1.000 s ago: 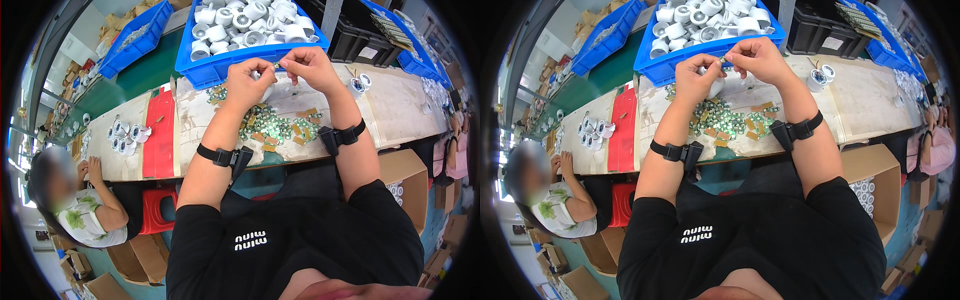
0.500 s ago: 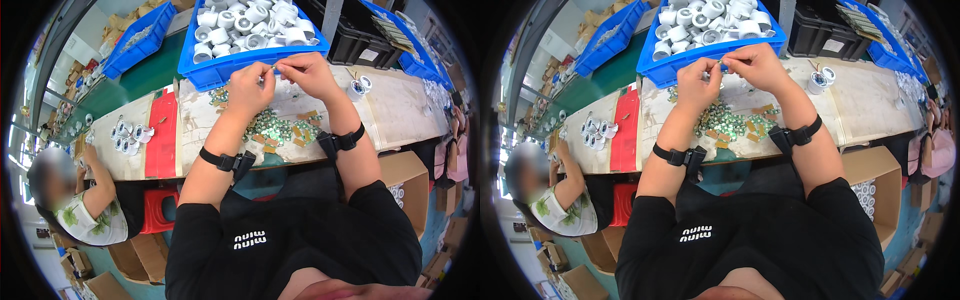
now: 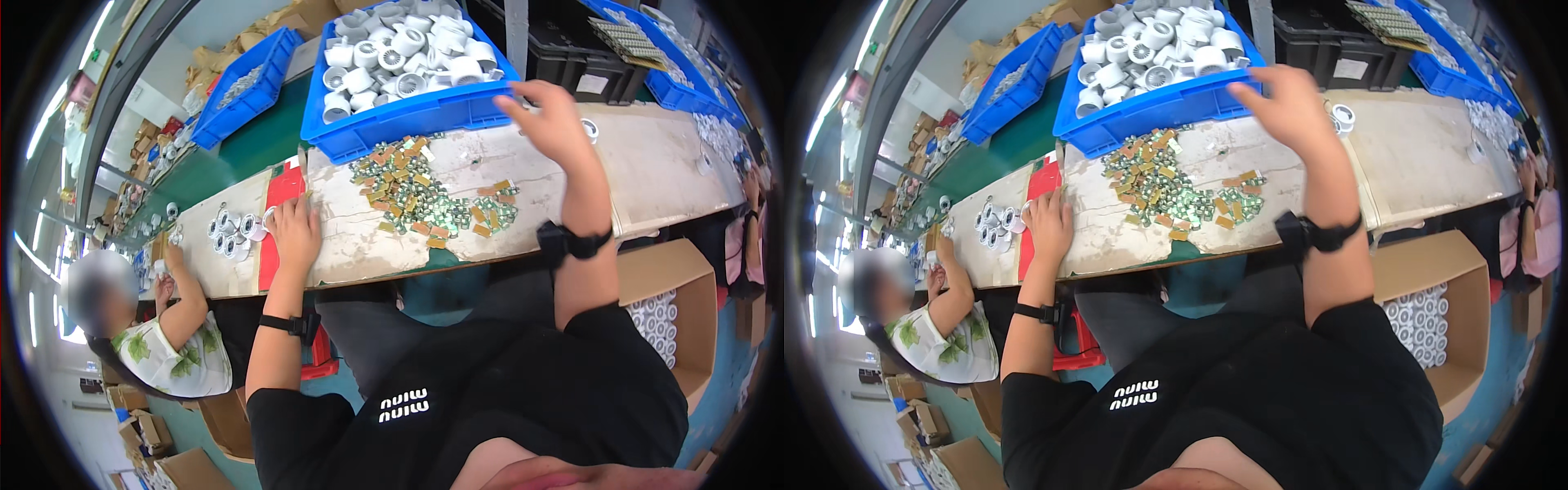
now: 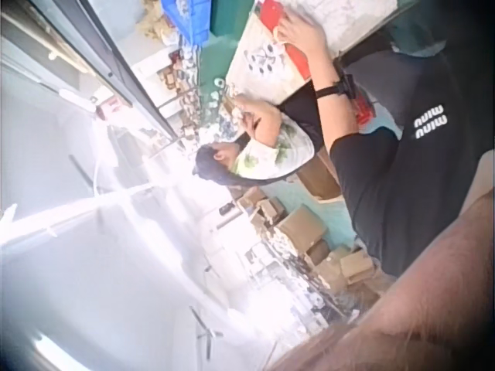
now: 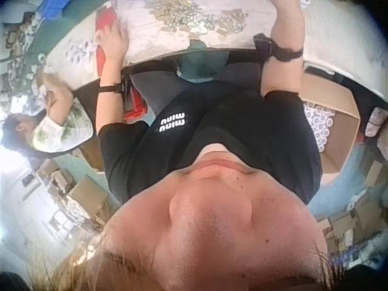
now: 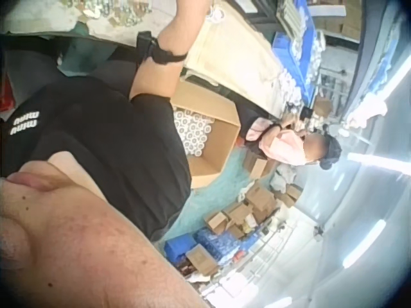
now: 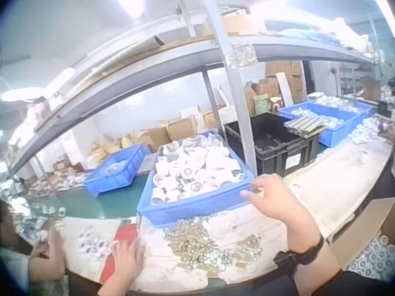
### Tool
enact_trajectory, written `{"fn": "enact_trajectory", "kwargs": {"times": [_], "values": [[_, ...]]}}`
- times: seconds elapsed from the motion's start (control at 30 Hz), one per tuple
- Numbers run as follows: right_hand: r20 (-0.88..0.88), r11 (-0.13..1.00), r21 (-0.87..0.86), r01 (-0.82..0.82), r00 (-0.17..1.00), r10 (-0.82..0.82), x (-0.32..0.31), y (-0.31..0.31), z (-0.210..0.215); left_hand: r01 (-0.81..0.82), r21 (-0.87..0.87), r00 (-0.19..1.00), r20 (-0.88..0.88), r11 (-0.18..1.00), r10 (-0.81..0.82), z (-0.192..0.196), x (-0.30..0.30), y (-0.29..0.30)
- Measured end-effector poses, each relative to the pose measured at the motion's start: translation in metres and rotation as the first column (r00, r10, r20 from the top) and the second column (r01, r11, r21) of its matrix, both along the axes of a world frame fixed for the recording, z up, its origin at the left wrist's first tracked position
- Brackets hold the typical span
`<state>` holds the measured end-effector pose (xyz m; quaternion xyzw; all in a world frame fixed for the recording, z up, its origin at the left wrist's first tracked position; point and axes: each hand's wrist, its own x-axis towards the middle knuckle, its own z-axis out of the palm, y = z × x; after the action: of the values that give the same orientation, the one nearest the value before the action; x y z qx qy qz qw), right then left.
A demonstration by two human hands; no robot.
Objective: Sort internal mounting plates, insert electronic components and hardware, and manually press together white plastic housing units for electronic products or light fixtures at a workbench.
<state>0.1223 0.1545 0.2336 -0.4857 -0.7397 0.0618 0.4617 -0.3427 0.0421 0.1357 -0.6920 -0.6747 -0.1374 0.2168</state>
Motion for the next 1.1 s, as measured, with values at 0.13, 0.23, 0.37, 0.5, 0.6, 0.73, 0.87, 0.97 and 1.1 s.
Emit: {"fn": "enact_trajectory", "kwargs": {"times": [0.13,0.23,0.37,0.5,0.6,0.73,0.87,0.97,1.1], "values": [[0.268,0.921,0.145,0.362,0.881,-0.389,0.062,-0.037,-0.008,0.019,-0.007,0.996,0.086,1.000,-0.018,-0.015,-0.035,0.005],[0.383,0.793,-0.296,0.532,0.827,-0.412,0.066,-0.029,-0.023,-0.250,0.017,0.959,0.143,0.968,0.245,-0.016,-0.085,0.038],[0.365,0.738,-0.292,0.608,0.784,-0.501,0.070,-0.028,-0.052,-0.582,0.045,0.784,0.297,0.812,0.546,0.026,-0.033,0.090],[0.358,0.794,-0.304,0.527,0.835,-0.417,0.076,-0.030,-0.053,0.106,0.602,0.945,0.187,0.791,-0.269,0.092,0.024,0.140],[0.324,0.803,-0.238,0.546,0.824,-0.465,0.072,-0.036,-0.031,0.236,0.598,0.844,0.264,0.766,-0.467,0.112,0.103,0.171],[-0.232,0.910,-0.415,-0.015,0.968,-0.090,0.033,-0.051,0.020,0.147,0.013,0.832,0.540,0.989,-0.130,0.097,0.142,0.233],[-0.494,0.854,-0.216,-0.474,0.807,0.323,-0.019,-0.055,0.045,0.282,-0.257,0.814,0.575,0.924,-0.089,0.111,0.136,0.242],[-0.549,0.825,-0.033,-0.564,0.700,0.456,-0.050,-0.031,0.041,0.296,0.071,0.588,0.772,0.953,-0.240,0.107,0.140,0.225],[-0.421,0.784,-0.124,-0.609,0.747,0.514,-0.074,0.008,0.021,0.339,0.353,0.180,0.885,0.872,-0.428,0.101,0.159,0.179]]}}
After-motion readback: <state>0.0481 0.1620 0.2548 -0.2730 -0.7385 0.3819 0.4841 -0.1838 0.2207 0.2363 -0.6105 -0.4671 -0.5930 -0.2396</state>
